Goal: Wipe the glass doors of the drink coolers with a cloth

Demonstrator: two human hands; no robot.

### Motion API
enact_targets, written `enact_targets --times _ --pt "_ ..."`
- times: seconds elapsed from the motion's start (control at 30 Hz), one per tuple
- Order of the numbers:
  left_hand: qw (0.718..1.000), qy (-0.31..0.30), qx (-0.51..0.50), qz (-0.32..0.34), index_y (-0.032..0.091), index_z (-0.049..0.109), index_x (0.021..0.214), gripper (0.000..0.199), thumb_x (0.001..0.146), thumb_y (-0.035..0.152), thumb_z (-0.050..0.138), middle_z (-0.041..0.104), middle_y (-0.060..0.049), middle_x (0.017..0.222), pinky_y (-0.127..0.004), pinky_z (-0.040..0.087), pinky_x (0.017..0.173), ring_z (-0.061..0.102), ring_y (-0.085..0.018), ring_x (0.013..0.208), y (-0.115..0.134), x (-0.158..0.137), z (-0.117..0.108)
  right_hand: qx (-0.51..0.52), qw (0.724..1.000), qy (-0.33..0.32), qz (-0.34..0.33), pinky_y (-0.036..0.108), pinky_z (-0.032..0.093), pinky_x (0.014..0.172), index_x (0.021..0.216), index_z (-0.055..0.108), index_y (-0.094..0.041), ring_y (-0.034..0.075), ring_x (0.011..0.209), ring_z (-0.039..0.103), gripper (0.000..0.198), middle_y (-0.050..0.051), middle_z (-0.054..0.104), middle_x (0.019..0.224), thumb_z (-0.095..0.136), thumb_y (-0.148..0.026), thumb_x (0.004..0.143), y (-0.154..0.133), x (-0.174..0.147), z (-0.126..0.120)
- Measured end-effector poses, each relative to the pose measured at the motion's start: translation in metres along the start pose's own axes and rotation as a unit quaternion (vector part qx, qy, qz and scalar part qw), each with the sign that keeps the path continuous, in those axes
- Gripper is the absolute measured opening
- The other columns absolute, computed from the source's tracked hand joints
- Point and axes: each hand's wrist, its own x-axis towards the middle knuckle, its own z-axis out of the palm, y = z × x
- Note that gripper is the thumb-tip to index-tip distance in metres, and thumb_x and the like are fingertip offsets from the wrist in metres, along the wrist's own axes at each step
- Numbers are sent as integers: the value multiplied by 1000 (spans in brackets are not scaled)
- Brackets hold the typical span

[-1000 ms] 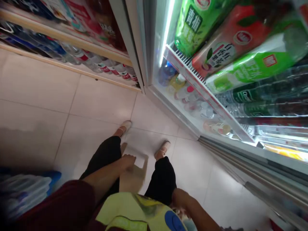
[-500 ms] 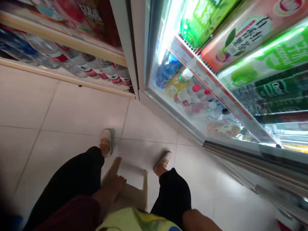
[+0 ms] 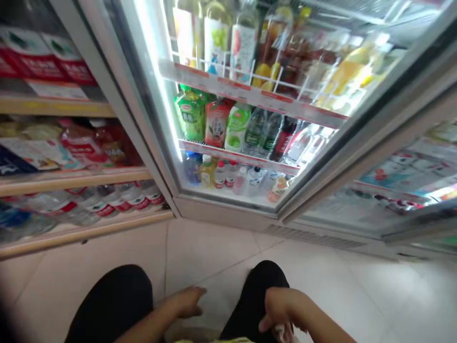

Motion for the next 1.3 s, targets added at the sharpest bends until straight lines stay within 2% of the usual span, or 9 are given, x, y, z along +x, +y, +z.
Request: enact_targets --times 0.13,0.23,0.37,0.43,0.5,0.63,0.8,1.07,1.3 --pt "979 153 116 67 27 56 156 55 102 29 58 56 -10 161 -50 39 132 50 -29 153 23 -1 -104 240 941 141 -191 32 61 81 113 81 -21 23 86 79 49 5 83 94 83 -46 71 -37 -25 -39" --pt "864 416 220 179 28 42 167 59 108 34 44 45 -12 170 -58 31 136 39 -31 161 65 -8 -220 343 811 340 -330 39 64 93 122 78 -21 26 100 80 54 9 83 110 82 -51 77 -85 -58 -104" --pt "573 682 328 313 38 20 174 80 104 29 57 37 -8 175 -59 29 136 36 -32 163 148 -23 -361 221 498 692 -474 45 66 101 115 80 -30 27 114 77 25 8 78 121 72 -41 95 -152 -101 -208" --pt "508 722 349 313 38 14 175 86 103 28 60 26 -5 180 -61 23 138 26 -33 167 183 -26 -409 135 302 819 -469 44 66 102 122 79 -33 25 117 75 24 9 75 125 68 -31 101 -178 -109 -252" --pt "474 749 352 302 35 9 176 89 103 29 59 17 -5 182 -65 16 138 16 -35 169 204 -24 -443 69 186 891 -408 46 64 106 139 72 -35 27 124 73 38 11 70 135 65 -24 103 -199 -104 -280" --pt "471 756 347 293 29 7 177 87 106 33 56 17 -10 181 -69 11 137 9 -38 169 214 -16 -476 -109 265 900 -327 53 47 125 172 35 -22 33 157 49 68 18 61 158 56 -24 107 -230 -70 -291" --pt "490 731 337 336 31 11 176 80 108 37 53 21 -9 180 -69 9 136 17 -40 168 215 -23 -496 -334 351 805 -343 41 21 139 167 43 -21 19 162 42 62 6 57 166 42 -13 106 -233 -79 -302" --pt "442 713 353 415 30 13 176 82 107 35 56 31 -13 176 -61 11 138 15 -34 169 241 -5 -526 -75 242 934 -251 56 39 132 175 25 -17 31 168 30 66 17 41 175 40 -25 111 -263 -136 -346" --pt "435 723 339 417 27 13 176 83 106 35 56 29 -12 177 -60 7 139 10 -32 169 242 4 -522 -282 288 868 -290 51 31 137 176 14 -30 23 163 41 72 6 47 173 40 -20 111 -285 -140 -344"
